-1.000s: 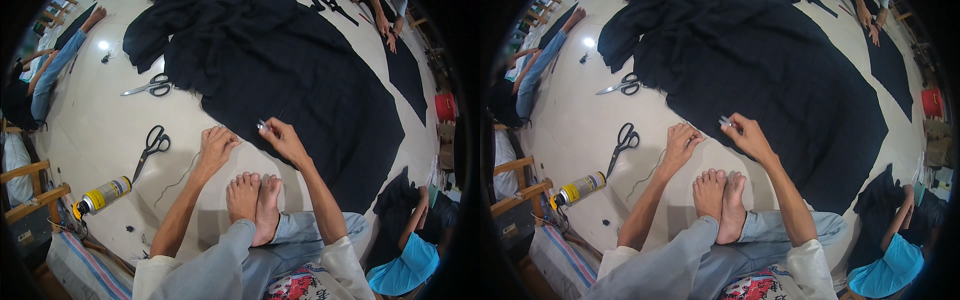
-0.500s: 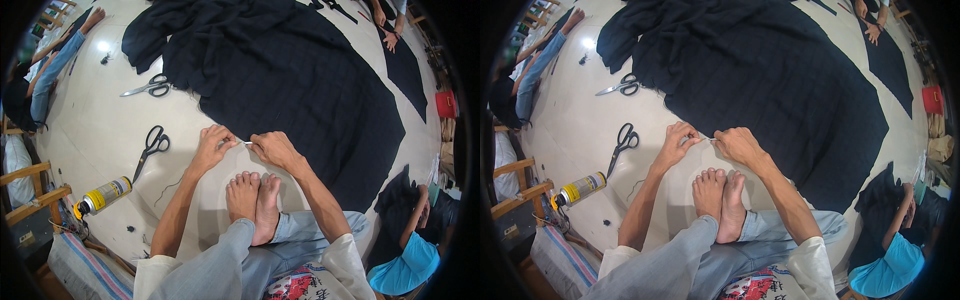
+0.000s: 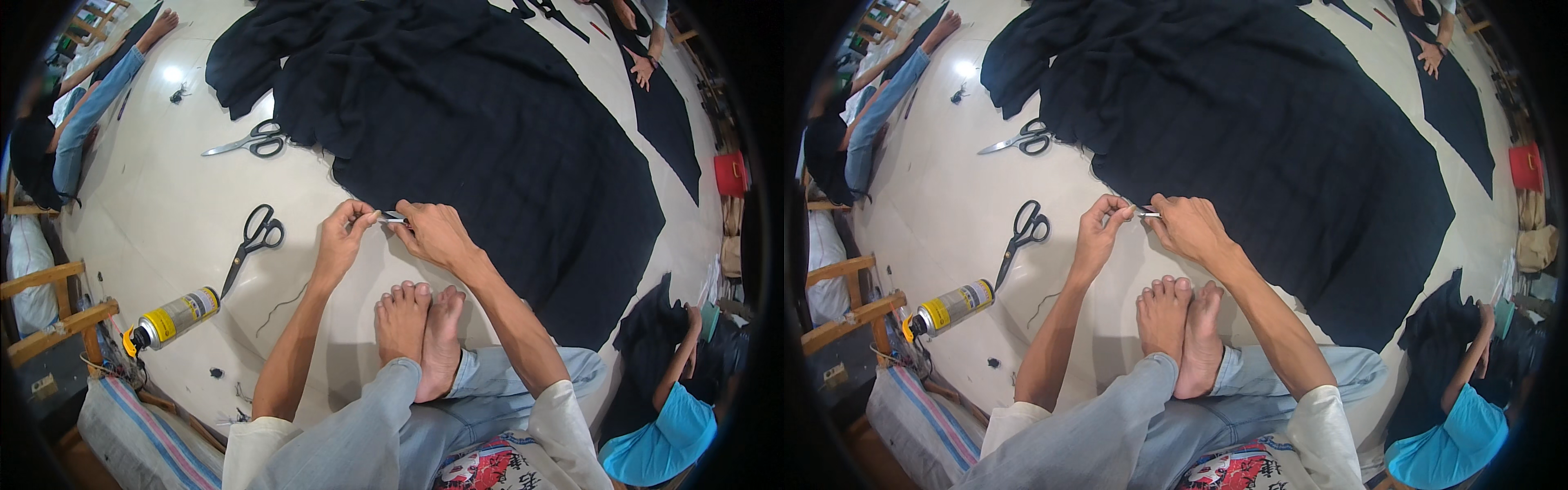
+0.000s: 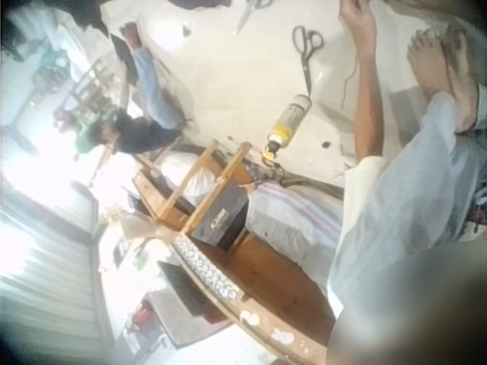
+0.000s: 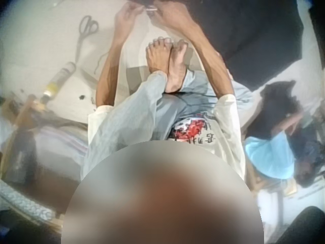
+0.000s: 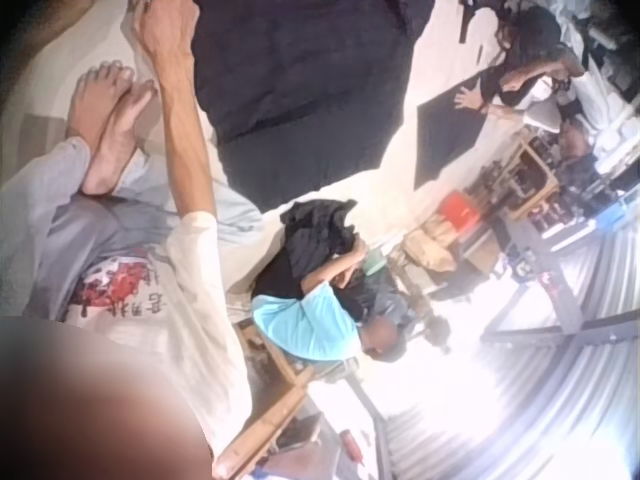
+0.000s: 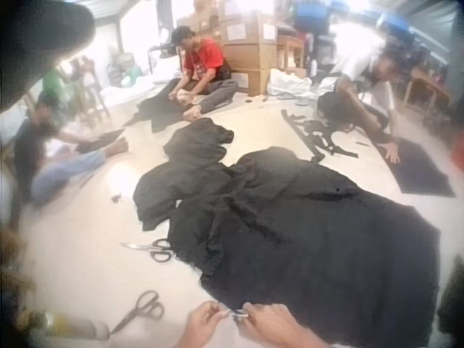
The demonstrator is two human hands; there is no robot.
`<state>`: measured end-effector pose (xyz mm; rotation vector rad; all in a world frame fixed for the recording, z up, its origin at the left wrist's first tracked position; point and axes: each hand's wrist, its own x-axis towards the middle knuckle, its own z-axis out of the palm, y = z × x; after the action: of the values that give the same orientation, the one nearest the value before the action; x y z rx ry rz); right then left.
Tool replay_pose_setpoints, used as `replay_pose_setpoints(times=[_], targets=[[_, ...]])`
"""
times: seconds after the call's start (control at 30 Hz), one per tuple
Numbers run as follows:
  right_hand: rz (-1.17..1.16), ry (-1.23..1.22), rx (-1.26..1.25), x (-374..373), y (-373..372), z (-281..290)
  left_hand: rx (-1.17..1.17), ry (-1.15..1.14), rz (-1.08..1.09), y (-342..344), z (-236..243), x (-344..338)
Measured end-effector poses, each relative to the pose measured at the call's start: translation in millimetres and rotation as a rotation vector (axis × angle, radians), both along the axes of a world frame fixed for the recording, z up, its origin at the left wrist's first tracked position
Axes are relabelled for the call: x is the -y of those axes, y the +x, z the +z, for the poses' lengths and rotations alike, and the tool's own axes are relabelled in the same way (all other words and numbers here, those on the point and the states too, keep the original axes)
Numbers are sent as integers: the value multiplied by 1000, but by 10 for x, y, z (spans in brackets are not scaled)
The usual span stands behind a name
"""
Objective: The person sits on the floor and uses small scissors to trim loose threads and edges from a large piece of black fabric. They repeatedly snip small sections along the fabric's perimeter while other people work nearby.
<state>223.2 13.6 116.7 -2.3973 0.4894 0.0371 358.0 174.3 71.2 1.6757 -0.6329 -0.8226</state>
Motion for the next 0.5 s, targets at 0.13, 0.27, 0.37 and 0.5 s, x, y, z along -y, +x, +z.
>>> replay_pose_setpoints(times=[0.13,0.27,0.37,0.5], targets=[[71,8,-4,0,39,-120,-10,-25,1,1,-4,3],[30,45,8,-24,-43,-163,-22,-72,191,-43,-30,-25],[-75,111,22,-60,-36,-139,80,-35,460,12,-151,-74],[-199,191,52,-21,68,-144,301,69,295,20,12,28]])
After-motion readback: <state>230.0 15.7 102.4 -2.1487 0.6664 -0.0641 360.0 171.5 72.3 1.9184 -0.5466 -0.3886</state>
